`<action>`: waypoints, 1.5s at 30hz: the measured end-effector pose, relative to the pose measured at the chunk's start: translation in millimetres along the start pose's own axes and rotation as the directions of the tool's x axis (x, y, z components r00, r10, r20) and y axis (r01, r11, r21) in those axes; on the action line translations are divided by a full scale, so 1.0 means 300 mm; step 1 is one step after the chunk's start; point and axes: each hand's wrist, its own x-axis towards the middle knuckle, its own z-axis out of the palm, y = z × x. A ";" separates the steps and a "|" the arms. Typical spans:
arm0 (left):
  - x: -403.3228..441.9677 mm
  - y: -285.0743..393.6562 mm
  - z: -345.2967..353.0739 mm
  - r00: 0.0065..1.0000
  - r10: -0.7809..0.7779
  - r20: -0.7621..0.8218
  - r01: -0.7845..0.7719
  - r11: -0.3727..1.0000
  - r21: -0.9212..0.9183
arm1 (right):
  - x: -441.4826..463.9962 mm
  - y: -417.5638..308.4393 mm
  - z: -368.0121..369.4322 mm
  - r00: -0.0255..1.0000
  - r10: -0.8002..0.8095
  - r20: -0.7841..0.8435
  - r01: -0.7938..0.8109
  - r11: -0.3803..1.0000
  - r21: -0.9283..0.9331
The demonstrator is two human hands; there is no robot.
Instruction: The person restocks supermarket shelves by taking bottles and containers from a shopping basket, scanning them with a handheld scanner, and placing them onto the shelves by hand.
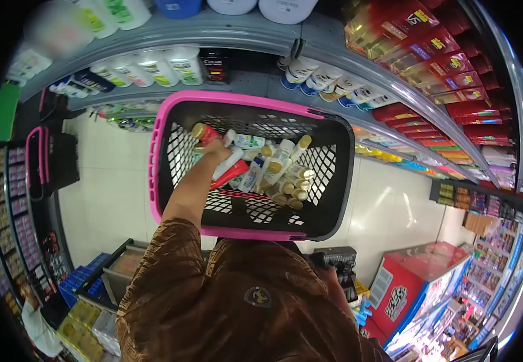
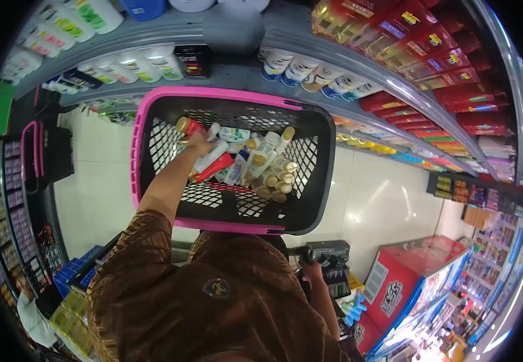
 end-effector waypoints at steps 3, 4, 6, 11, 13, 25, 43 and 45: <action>0.124 0.038 0.098 0.993 -0.017 -0.119 0.016 1.000 -0.014 | -0.148 0.103 -0.001 0.990 0.139 -0.022 -0.138 0.989 0.049; 0.165 0.038 0.128 0.989 -0.036 -0.143 0.032 0.999 -0.031 | -0.204 0.123 -0.003 0.970 0.240 -0.036 -0.239 0.970 0.043; 0.224 0.029 0.172 0.984 -0.063 -0.164 0.053 0.996 -0.068 | -0.222 0.263 0.012 0.948 0.315 -0.038 -0.306 0.941 0.143; 0.189 0.005 0.205 0.965 -0.003 -0.262 -0.005 1.000 -0.028 | -0.263 0.257 0.013 0.916 0.402 -0.016 -0.393 0.903 0.176; 0.206 -0.076 0.210 0.975 0.208 -0.078 -0.200 0.975 0.099 | -0.206 0.280 0.008 0.963 0.267 0.029 -0.262 0.913 0.313; -0.773 0.375 -0.513 0.797 0.603 0.028 -0.214 0.327 -0.920 | 0.266 -0.228 -0.192 0.922 -0.083 -0.378 0.330 0.677 0.658; -0.961 0.684 0.083 0.788 0.605 0.113 0.047 0.125 -0.991 | -0.300 -0.625 -0.414 0.428 -0.789 -0.441 0.903 0.388 0.183; -0.997 0.751 0.117 0.819 0.572 0.033 0.023 0.025 -0.999 | -0.307 -0.599 -0.472 0.433 -0.786 -0.442 0.901 0.374 0.218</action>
